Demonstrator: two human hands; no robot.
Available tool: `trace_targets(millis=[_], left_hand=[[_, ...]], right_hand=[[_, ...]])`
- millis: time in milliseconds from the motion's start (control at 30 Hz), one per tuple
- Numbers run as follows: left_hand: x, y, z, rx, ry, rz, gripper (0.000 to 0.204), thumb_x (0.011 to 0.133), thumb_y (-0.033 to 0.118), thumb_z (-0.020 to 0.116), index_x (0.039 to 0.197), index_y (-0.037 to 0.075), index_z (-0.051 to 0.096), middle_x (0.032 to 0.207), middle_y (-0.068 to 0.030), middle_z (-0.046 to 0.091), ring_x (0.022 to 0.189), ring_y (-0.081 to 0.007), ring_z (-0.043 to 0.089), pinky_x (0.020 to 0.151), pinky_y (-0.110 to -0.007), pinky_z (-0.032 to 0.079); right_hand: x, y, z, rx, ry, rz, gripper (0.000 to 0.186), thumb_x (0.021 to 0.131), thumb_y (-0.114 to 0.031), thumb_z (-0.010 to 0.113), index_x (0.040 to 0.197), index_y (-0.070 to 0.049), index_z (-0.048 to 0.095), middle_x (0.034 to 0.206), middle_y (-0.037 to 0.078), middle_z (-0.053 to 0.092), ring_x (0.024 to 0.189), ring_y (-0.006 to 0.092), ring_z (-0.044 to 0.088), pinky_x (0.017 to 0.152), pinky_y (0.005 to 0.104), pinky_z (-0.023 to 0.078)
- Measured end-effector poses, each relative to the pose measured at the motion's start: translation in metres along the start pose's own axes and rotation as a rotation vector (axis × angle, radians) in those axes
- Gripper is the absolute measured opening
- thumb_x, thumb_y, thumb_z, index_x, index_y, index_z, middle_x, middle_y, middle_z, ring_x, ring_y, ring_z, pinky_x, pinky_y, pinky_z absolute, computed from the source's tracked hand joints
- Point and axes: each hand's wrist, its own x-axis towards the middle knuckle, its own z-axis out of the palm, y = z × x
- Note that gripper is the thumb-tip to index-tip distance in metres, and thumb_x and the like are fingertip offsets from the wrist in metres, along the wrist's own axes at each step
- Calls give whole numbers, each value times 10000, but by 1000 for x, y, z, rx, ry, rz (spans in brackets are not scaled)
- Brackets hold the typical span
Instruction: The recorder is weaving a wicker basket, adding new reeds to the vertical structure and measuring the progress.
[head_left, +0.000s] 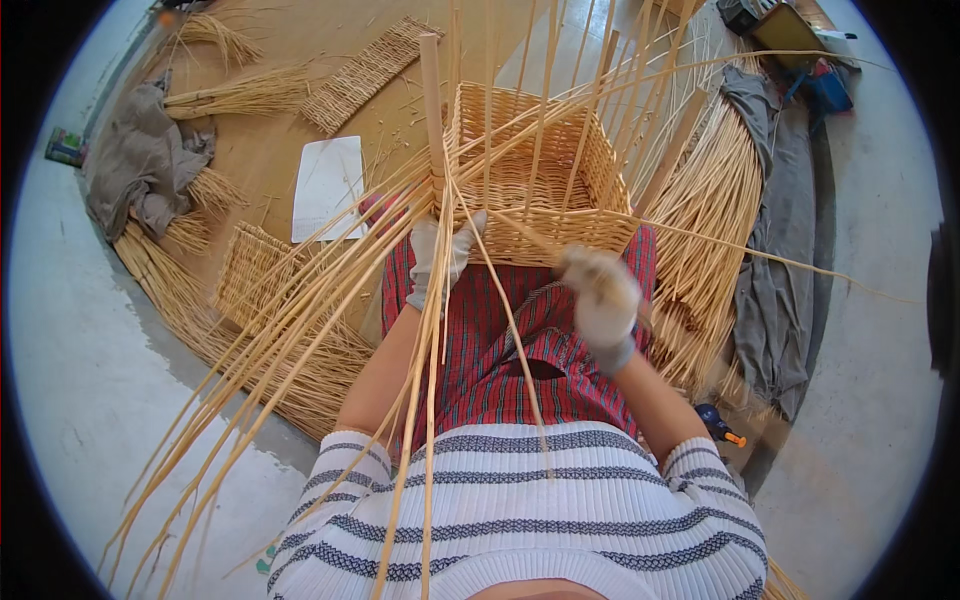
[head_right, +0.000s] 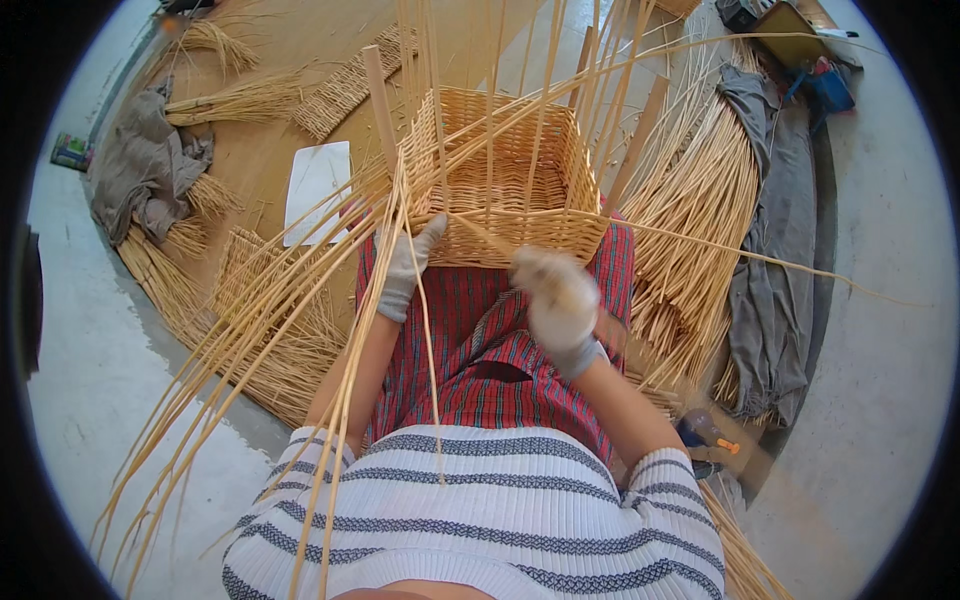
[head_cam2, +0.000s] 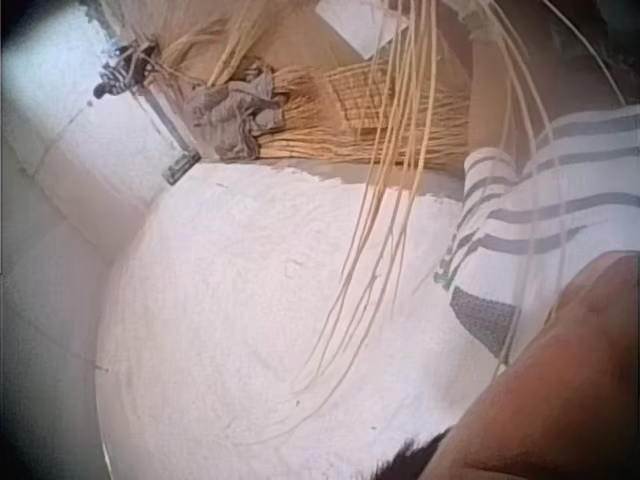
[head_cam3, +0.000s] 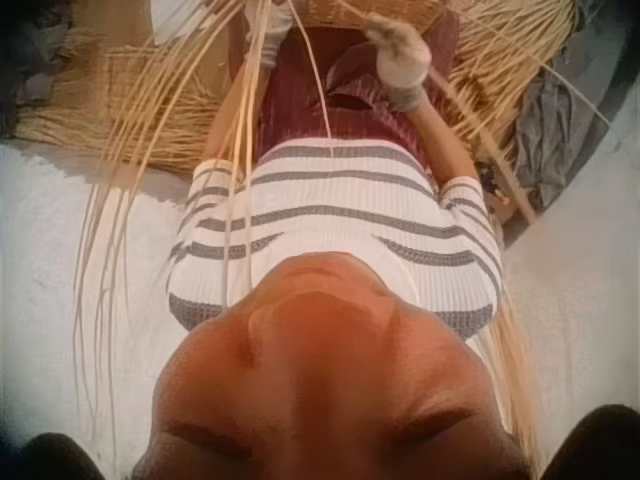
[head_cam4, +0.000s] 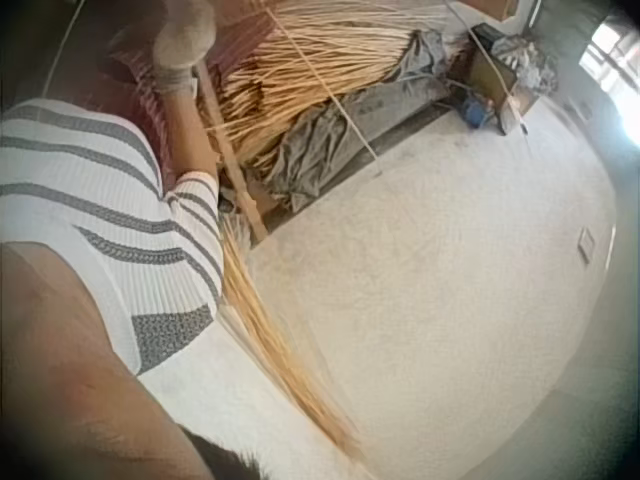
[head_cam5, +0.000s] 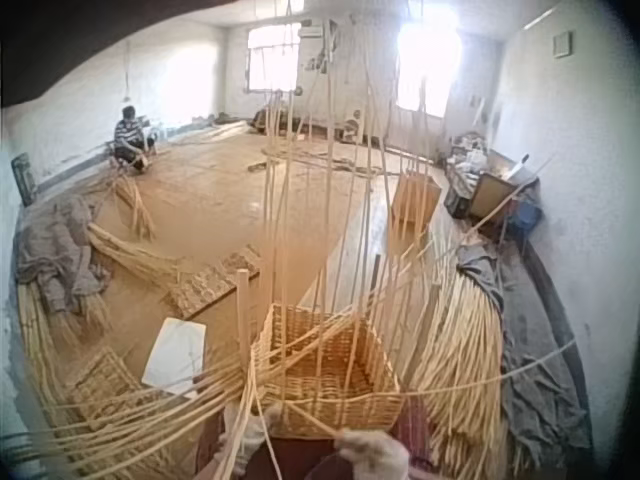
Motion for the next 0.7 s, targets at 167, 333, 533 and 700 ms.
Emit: trace_targets(millis=[167, 333, 533, 700], left_hand=[[5, -7, -4, -346, 74, 185, 719, 765, 385, 858, 1287, -19, 572, 1226, -172, 637, 1130, -299, 598, 960, -420, 490], [11, -17, 12, -485, 158, 193, 601, 795, 311, 847, 1252, -1, 610, 1203, -133, 668, 1085, -241, 621, 945, -387, 502], [13, -25, 15, -581, 102, 25, 658, 795, 265, 852, 1324, 12, 553, 1201, -114, 648, 1078, -219, 610, 929, -362, 510], [34, -90, 13, -408, 98, -164, 720, 798, 219, 849, 1380, 4, 485, 1223, -129, 623, 1086, -226, 607, 959, -353, 510]], right_hand=[[98, -37, 30, 12, -8, 213, 177, 932, -34, 616, 1102, -7, 661, 1000, 125, 716, 906, 192, 704, 807, 320, 559], [218, -21, 120, -380, 35, -459, 392, 882, -38, 639, 1269, -95, 619, 1193, 189, 648, 1171, 339, 591, 958, 371, 506], [242, 11, 155, -460, -24, -162, 679, 876, -65, 658, 1497, -141, 393, 1416, 171, 507, 1227, 331, 546, 1022, 389, 464], [249, 3, 170, 342, 298, -13, 441, 1012, -263, 576, 1412, -105, 476, 986, 33, 652, 816, 121, 568, 753, 257, 496]])
